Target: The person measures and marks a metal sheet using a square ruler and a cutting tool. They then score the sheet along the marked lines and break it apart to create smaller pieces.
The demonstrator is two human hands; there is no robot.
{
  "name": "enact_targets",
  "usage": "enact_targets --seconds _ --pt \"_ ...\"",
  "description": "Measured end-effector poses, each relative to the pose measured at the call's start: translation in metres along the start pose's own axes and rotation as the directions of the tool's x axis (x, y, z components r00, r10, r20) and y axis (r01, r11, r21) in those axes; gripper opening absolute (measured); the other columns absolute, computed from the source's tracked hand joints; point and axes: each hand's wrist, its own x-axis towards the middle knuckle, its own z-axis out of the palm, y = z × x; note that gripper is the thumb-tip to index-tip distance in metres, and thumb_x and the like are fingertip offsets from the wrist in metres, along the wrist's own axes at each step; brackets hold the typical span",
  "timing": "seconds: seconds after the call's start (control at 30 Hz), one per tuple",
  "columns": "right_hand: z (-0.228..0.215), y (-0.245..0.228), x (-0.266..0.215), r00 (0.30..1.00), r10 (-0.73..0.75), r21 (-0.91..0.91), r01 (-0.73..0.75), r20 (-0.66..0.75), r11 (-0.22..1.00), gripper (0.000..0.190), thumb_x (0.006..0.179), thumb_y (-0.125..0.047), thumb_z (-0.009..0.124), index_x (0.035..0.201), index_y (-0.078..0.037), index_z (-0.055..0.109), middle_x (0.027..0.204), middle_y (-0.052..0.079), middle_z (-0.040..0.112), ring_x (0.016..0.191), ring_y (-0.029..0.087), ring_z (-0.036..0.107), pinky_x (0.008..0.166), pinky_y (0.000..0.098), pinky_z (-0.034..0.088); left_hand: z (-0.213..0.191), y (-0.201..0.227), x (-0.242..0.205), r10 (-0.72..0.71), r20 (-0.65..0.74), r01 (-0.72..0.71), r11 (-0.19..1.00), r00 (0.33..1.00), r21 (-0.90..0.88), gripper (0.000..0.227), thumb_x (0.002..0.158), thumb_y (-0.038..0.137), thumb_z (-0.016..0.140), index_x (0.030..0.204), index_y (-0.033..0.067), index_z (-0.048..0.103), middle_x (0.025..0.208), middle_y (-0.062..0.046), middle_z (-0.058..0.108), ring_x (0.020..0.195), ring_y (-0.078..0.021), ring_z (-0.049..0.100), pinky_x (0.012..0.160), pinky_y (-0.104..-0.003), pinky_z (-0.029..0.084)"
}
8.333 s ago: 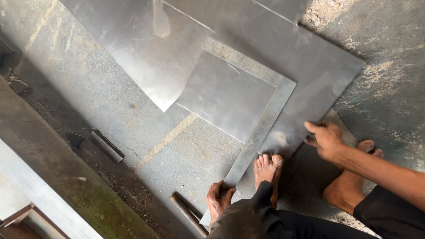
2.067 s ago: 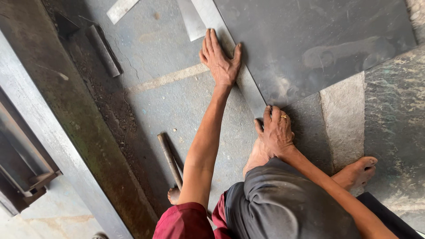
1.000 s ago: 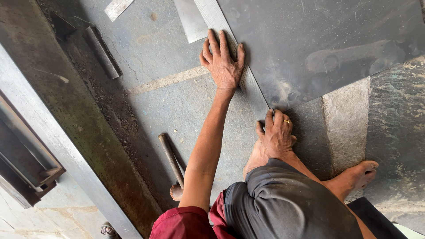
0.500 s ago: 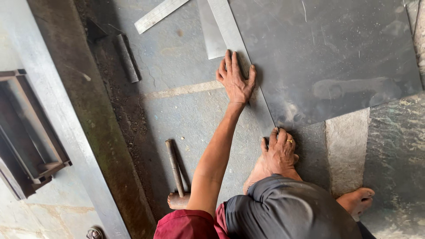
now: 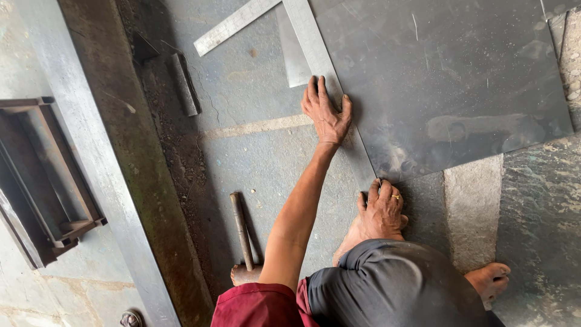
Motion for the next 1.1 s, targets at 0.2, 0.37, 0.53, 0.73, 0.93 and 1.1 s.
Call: enact_targets --seconds 0.2,0.37,0.53,0.73,0.93,1.1 --pt "0.001 0.001 0.000 1.000 -0.008 -0.005 0.008 0.006 1.000 0.063 0.091 -0.040 0.068 0.133 0.006 0.059 0.127 0.022 0.053 0.116 0.036 0.053 0.099 0.0471 0.048 0.006 0.002 -0.001 -0.026 -0.060 0.023 0.998 0.998 -0.054 0.078 0.089 0.026 0.066 0.157 0.0068 0.034 0.162 -0.022 0.031 0.152 -0.0419 0.024 0.127 -0.057 0.022" --pt "0.005 0.002 0.000 0.999 -0.014 0.012 0.014 -0.047 1.000 0.061 0.090 -0.039 0.071 0.131 0.005 0.060 0.125 0.021 0.053 0.113 0.035 0.055 0.099 0.0477 0.049 0.004 0.003 0.000 -0.024 -0.041 0.023 0.999 0.999 -0.040 0.077 0.090 0.028 0.067 0.156 0.0052 0.035 0.162 -0.022 0.031 0.151 -0.0416 0.025 0.127 -0.057 0.021" --pt "0.008 0.002 0.001 0.998 -0.021 -0.003 0.021 -0.059 1.000 0.062 0.091 -0.039 0.071 0.131 0.006 0.061 0.125 0.021 0.053 0.112 0.035 0.055 0.098 0.0470 0.050 0.002 0.005 0.003 -0.056 -0.017 0.056 0.998 0.998 0.020 0.072 0.090 0.031 0.068 0.152 0.0055 0.041 0.161 -0.022 0.033 0.151 -0.0410 0.025 0.127 -0.057 0.021" --pt "0.006 0.002 0.004 0.999 -0.010 0.009 0.011 -0.052 1.000 0.062 0.090 -0.041 0.070 0.132 0.005 0.062 0.125 0.021 0.054 0.116 0.037 0.055 0.101 0.0486 0.049 0.000 0.015 0.008 -0.025 -0.065 0.033 0.993 0.998 0.114 0.050 0.093 0.029 0.066 0.138 0.0081 0.062 0.159 -0.023 0.037 0.148 -0.0415 0.031 0.126 -0.055 0.023" --pt "0.009 0.020 -0.001 0.984 -0.050 0.156 0.077 -0.173 0.985 0.064 0.087 -0.040 0.080 0.131 0.003 0.060 0.126 0.022 0.055 0.116 0.039 0.056 0.097 0.0523 0.048 0.003 0.014 0.003 -0.070 -0.101 0.078 0.994 0.992 0.073 0.044 0.091 0.031 0.071 0.131 0.0125 0.070 0.154 -0.020 0.046 0.144 -0.0387 0.038 0.124 -0.051 0.026" --pt "0.010 0.014 -0.002 0.984 0.004 0.216 0.035 -0.177 0.976 0.066 0.080 -0.034 0.085 0.130 0.000 0.060 0.125 0.023 0.054 0.116 0.041 0.056 0.098 0.0546 0.049 0.001 0.007 0.005 -0.089 -0.118 0.087 0.996 0.989 -0.019 0.046 0.091 0.035 0.073 0.133 0.0155 0.070 0.156 -0.016 0.046 0.148 -0.0326 0.039 0.127 -0.047 0.027"
